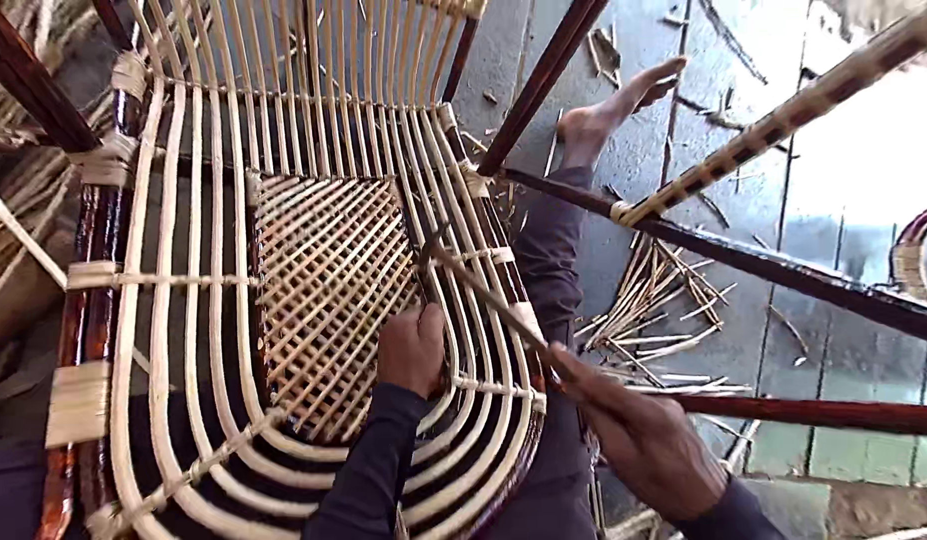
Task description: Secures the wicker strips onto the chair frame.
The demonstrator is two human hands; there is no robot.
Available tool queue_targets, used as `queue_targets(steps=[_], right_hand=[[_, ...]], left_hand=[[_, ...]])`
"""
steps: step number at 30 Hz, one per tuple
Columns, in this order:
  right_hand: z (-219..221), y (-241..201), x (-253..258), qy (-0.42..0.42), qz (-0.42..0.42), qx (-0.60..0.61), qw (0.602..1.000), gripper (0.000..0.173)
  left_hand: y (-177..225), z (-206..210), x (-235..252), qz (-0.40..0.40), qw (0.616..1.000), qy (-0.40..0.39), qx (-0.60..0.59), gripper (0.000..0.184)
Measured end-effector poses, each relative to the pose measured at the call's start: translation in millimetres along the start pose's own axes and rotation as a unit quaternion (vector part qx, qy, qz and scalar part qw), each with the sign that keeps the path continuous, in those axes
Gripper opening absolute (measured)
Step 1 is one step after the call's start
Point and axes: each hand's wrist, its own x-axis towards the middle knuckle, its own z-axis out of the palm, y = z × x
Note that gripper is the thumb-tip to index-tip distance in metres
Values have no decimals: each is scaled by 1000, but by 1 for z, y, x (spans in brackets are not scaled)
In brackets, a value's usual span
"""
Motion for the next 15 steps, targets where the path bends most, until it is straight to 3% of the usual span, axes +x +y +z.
queue_targets(steps=[6,15], right_hand=[[-5,-8,-4,56,36,50,997,49],[8,-6,1,11,29,60,998,46]], left_hand=[[3,17,-16,104,981,9,163,51],[-9,16,-3,82,990,58,99,49]])
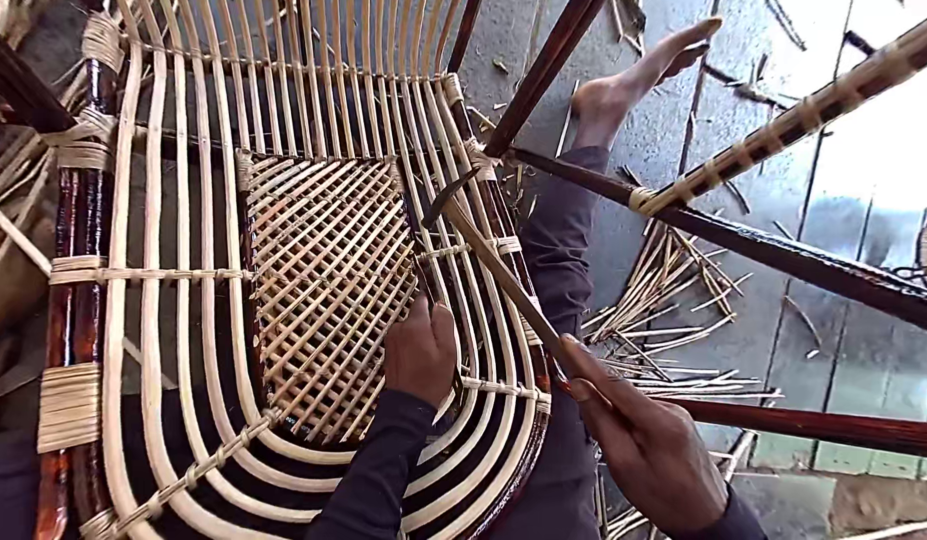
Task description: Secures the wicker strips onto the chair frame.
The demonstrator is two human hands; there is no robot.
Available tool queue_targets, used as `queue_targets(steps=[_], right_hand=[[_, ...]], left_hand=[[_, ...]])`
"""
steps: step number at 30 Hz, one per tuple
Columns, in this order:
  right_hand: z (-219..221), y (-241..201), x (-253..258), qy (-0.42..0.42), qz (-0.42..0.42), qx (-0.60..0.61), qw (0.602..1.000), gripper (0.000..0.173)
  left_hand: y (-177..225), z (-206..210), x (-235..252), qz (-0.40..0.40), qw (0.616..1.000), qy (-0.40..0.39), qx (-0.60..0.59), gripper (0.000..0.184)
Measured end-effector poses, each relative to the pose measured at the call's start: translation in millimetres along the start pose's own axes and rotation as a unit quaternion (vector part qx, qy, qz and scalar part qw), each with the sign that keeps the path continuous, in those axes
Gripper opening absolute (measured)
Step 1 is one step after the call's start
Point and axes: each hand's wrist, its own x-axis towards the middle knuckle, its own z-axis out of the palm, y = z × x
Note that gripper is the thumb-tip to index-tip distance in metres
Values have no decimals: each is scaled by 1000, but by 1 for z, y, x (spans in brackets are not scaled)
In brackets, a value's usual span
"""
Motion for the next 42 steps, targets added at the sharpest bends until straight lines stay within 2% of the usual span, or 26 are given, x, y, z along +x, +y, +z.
queue_targets(steps=[5,9,15,19,22,26,30,37,42], right_hand=[[3,1,0,-4,-10,-19,1000,46],[3,1,2,-13,-37,-79,996,50],[-9,-20,7,47,-69,-53,995,53],[-1,-5,3,-29,-41,-108,993,53],[-10,-19,9,24,-61,-44,997,47],[-18,-32,8,100,-53,-5,994,50],[-13,-13,1,68,-53,-26,996,49],[1,-4,2,-6,-48,-97,994,52],[-10,-21,5,45,-57,-49,996,50]], left_hand=[[1,-1,1,-10,1000,-9,-11,48],[1,-3,2,-29,999,-12,-38,49],[1,-3,5,-37,998,-13,-54,48],[4,-4,3,-40,998,-21,-47,47],[2,-2,10,-27,998,-5,-61,46],[4,-1,3,-24,999,5,-47,47],[6,-1,1,-24,1000,10,-14,47],[1,-2,4,-33,998,-3,-58,47],[1,-1,4,-36,997,2,-63,48]])
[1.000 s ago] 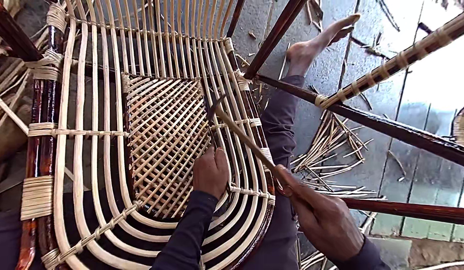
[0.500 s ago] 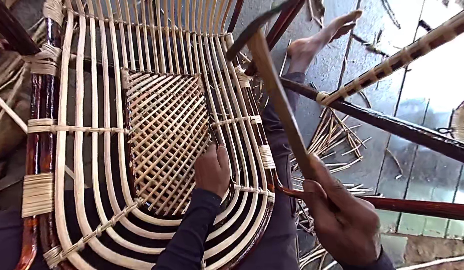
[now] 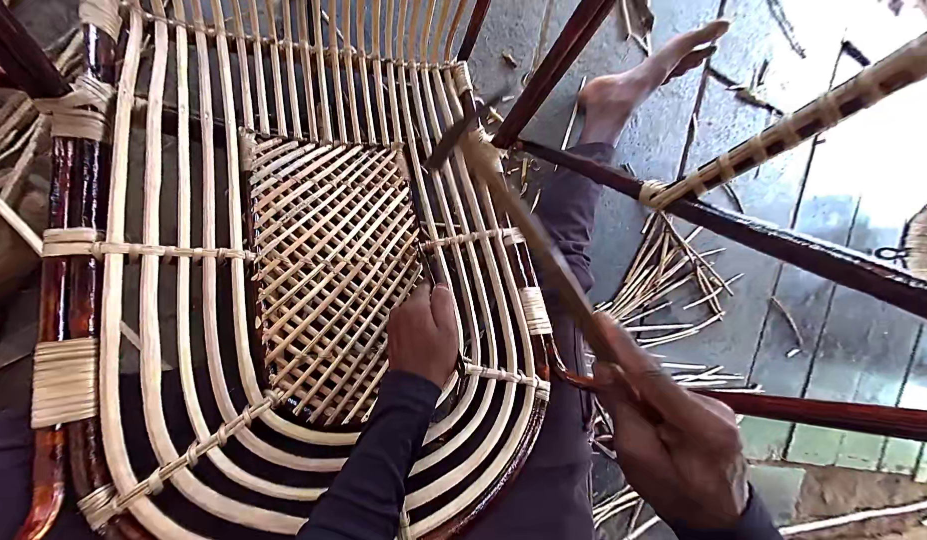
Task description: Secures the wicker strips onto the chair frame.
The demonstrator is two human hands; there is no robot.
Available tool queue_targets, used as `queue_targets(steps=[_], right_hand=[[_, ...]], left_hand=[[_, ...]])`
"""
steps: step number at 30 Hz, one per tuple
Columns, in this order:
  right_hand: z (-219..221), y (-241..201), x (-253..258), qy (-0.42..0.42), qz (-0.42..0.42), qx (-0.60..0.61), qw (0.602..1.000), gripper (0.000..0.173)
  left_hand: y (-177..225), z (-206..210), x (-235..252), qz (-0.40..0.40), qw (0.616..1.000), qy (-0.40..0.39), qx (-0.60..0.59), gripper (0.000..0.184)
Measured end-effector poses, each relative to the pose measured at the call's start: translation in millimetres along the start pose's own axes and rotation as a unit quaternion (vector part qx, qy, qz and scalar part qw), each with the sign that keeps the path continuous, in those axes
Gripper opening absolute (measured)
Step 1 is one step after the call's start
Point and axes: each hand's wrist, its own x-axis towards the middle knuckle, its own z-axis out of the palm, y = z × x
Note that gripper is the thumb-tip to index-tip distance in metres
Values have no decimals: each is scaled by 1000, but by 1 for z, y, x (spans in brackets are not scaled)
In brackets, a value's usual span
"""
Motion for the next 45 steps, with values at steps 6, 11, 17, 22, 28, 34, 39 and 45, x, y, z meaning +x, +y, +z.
queue_targets(steps=[6,11,17,22,28,34,39,45], right_hand=[[6,17,-1,-30,18,-18,999,49],[0,4,1,-24,20,-28,999,53],[11,4,-7,-26,33,16,999,47],[6,8,-17,2,61,68,996,47],[9,20,-32,-12,91,61,994,47],[15,21,-30,-29,79,63,994,46],[16,21,-30,-36,73,62,995,47],[12,16,-27,-49,62,48,996,48]], left_hand=[[1,-2,4,4,1000,-2,-9,49],[1,-4,4,-23,999,-12,-29,49],[-4,-4,-2,-19,999,-29,-35,47],[7,5,-21,87,991,-80,64,50],[-4,-1,-23,9,995,-57,79,50],[-8,4,-24,23,996,-32,82,51],[-8,2,-22,-3,998,-37,49,50],[-6,1,-21,-14,999,-30,13,49]])
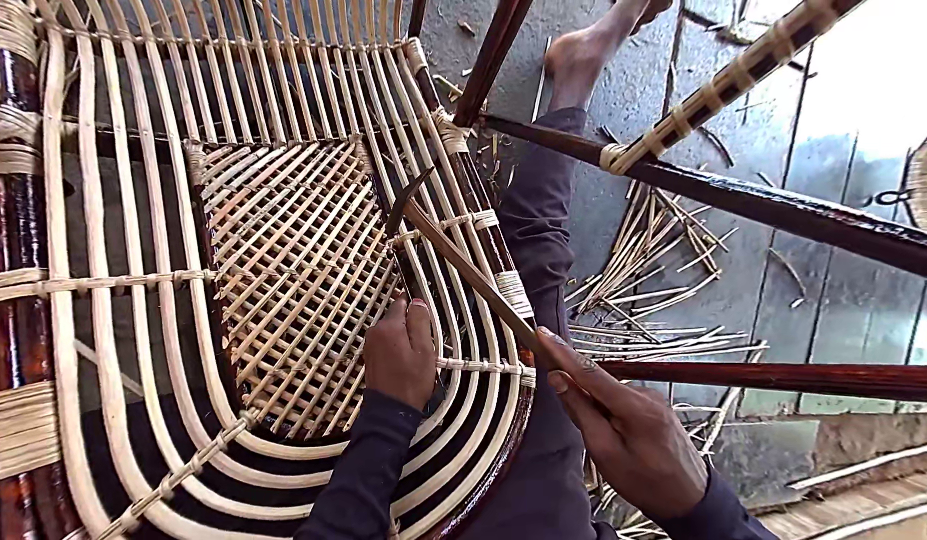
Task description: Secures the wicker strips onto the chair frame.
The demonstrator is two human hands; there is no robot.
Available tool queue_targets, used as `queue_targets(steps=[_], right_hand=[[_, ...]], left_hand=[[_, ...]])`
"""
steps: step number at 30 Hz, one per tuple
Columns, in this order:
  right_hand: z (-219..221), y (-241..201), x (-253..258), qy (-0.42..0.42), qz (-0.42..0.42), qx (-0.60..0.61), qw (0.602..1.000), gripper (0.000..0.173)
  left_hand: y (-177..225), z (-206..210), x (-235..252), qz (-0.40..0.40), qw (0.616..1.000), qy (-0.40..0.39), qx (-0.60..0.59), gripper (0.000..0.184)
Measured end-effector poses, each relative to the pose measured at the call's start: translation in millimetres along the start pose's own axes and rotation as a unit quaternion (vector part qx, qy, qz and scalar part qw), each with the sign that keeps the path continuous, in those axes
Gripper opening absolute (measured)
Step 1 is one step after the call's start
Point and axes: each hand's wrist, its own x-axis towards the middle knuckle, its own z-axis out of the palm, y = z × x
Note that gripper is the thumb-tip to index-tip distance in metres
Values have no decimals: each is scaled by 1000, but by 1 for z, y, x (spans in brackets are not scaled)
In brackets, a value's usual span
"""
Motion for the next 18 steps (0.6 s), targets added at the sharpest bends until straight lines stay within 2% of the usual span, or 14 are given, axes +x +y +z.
queue_targets(steps=[7,12,16,18], right_hand=[[-4,-3,3,3,-15,-14,1000,47],[-6,1,6,-10,-40,-91,995,51],[-26,-24,14,39,-66,-72,994,52],[-27,-28,15,33,-73,-95,992,54]], left_hand=[[5,1,-1,-13,999,11,-28,47],[5,1,1,-25,998,4,-49,47],[8,-2,0,-35,997,-5,-67,47],[8,-3,-1,-38,996,-4,-75,48]])
